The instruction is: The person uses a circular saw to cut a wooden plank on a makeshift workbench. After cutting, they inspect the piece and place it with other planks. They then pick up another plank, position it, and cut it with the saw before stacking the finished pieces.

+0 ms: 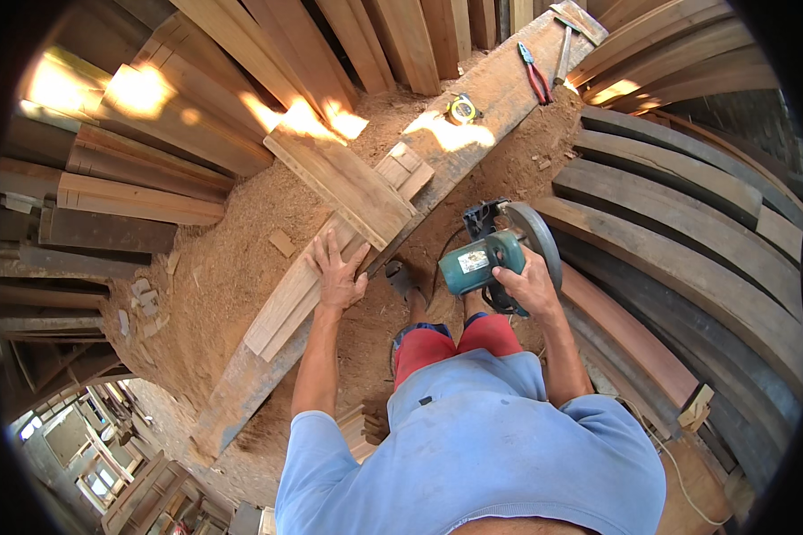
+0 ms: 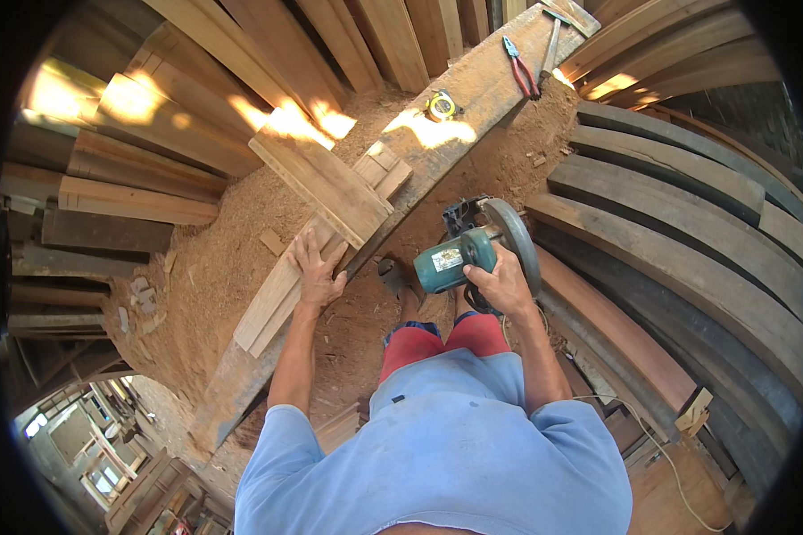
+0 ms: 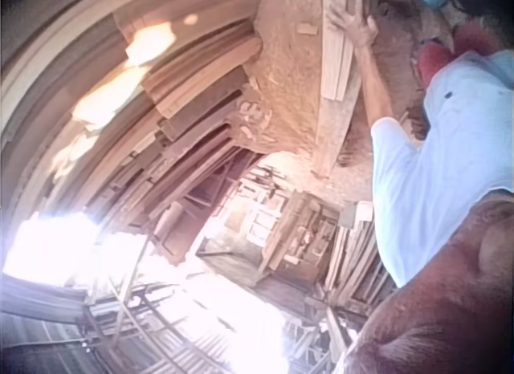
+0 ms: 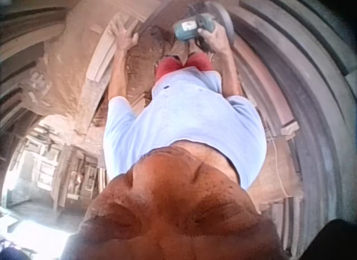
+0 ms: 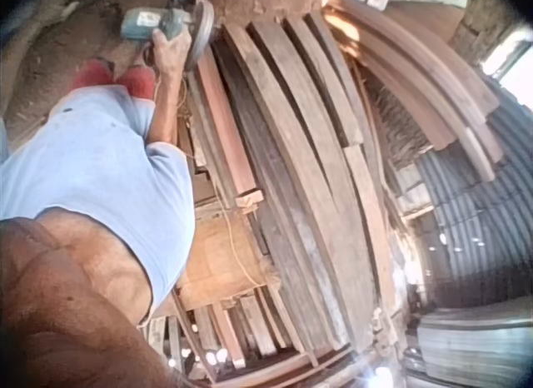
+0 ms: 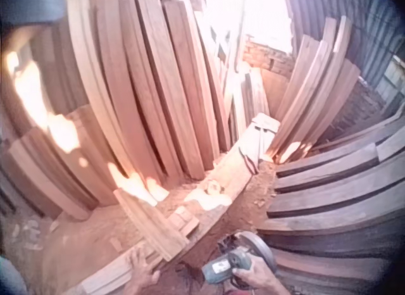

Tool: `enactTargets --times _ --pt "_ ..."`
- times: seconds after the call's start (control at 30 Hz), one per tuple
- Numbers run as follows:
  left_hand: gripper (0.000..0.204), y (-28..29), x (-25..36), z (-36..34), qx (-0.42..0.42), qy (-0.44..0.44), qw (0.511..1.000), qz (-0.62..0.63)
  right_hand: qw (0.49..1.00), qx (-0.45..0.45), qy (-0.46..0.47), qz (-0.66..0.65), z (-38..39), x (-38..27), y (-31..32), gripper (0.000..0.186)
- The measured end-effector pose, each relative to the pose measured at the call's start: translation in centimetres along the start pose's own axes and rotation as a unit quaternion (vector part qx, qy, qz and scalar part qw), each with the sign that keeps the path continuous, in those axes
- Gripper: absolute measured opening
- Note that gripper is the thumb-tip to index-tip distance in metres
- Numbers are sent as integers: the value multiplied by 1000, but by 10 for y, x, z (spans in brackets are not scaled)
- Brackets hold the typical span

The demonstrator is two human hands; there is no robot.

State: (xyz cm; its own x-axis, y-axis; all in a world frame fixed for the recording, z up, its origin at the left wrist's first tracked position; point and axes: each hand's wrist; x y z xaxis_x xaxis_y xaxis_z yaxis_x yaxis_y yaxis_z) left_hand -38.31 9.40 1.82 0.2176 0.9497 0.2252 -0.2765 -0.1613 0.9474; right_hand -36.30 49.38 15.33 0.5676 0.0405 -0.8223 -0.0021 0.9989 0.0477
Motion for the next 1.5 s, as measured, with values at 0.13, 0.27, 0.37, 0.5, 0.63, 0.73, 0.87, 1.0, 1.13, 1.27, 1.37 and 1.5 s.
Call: enactTargets --times 0.13,0.27,0.37,0.5,0.63,0.73,0.87,1.0,1.13,1.27,1.37,1.5 --pt "82 -6 -4 0 8 -1 1000 9 999 -22 -17 23 -5 -17 -7 35" --pt "83 -6 -5 -2 -1 4 1000 13 997 -29 57 34 -6 -31 -17 34" --pt "82 -7 -6 -2 -13 14 1000 15 996 -42 70 33 -7 -48 -28 36" --pt "80 -5 -5 -3 -24 20 999 32 994 -71 62 49 -14 -57 -38 37" --pt "78 -11 -6 -2 -11 18 999 35 990 -93 67 83 -17 -57 -45 37" --pt "77 -10 -7 -2 -16 18 999 42 991 -97 53 76 -16 -58 -49 38" --pt "75 -12 -7 -2 -14 18 999 40 993 -82 63 50 -14 -63 -52 38" --pt "74 -14 -9 -2 -3 11 999 36 992 -82 67 75 -18 -57 -49 35" --pt "74 -17 -9 -1 1 11 999 36 992 -79 57 80 -13 -66 -51 34" --pt "76 -17 -10 -1 -4 14 999 32 992 -93 58 67 -11 -74 -56 36" --pt "79 -15 -9 -1 -11 17 999 34 988 -108 62 89 -15 -75 -65 37" --pt "80 -17 -11 -1 -7 11 1000 22 979 -123 108 120 -26 -67 -80 36"
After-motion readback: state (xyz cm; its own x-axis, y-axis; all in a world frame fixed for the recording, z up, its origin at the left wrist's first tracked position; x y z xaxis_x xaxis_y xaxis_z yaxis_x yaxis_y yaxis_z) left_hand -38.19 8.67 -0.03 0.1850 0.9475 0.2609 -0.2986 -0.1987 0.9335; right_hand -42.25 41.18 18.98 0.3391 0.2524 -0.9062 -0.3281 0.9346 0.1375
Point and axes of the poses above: each hand's wrist, its own z-axis away from the middle knuckle, its own y-axis out of the back of the hand, x = y × z, and after that the axes turned 8 degrees about -z, right-handed
